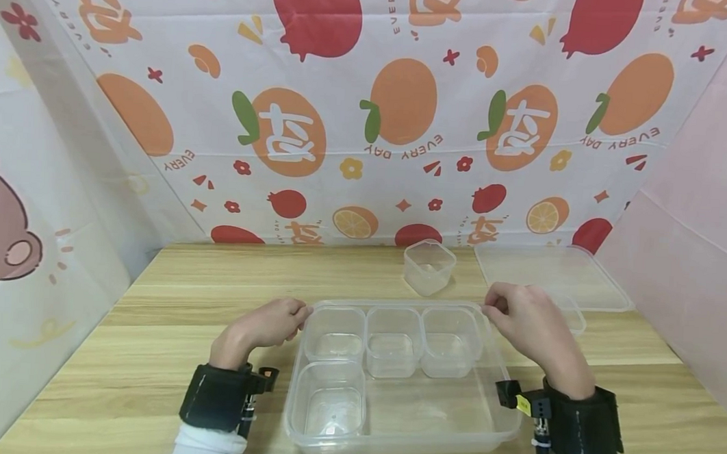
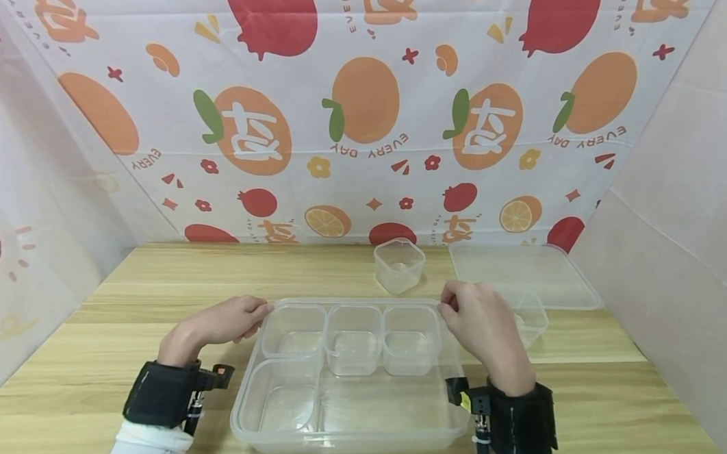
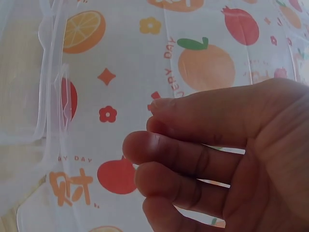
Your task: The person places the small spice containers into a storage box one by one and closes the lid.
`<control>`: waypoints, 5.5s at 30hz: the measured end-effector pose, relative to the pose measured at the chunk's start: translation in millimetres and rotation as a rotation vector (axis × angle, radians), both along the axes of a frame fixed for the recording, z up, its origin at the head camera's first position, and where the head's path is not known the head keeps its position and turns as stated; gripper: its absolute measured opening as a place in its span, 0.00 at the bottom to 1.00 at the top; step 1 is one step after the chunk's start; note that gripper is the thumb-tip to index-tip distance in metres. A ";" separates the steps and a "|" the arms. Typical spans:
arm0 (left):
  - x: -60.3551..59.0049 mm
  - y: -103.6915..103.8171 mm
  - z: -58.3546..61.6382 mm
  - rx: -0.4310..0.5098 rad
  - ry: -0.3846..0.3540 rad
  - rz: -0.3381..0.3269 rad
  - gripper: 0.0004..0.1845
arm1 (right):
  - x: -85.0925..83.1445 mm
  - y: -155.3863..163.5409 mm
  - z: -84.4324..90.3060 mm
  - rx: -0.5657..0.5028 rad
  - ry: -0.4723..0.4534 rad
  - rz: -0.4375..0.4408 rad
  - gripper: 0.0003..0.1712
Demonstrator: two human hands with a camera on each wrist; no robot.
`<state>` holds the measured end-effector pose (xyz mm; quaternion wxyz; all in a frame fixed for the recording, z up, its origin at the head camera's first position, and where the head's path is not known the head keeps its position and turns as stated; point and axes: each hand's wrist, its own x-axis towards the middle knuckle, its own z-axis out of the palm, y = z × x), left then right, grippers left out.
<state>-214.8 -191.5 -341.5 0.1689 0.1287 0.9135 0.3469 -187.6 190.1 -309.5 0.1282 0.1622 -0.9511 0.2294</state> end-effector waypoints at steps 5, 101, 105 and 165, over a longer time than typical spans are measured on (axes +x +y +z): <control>0.6 0.5 0.5 0.000 -0.002 0.001 0.15 | -0.9 6.3 -1.5 -0.006 0.019 -0.011 0.02; 0.9 1.3 1.4 -0.026 0.011 0.003 0.16 | -16.0 89.6 -53.1 -0.106 -0.284 -0.462 0.25; 1.0 1.4 1.7 -0.025 0.009 0.001 0.16 | -15.3 91.8 -54.3 -0.131 -0.324 -0.472 0.27; 3.5 4.2 0.3 -0.032 -0.001 0.015 0.16 | -2.9 99.8 -30.8 -0.205 -0.378 -0.451 0.26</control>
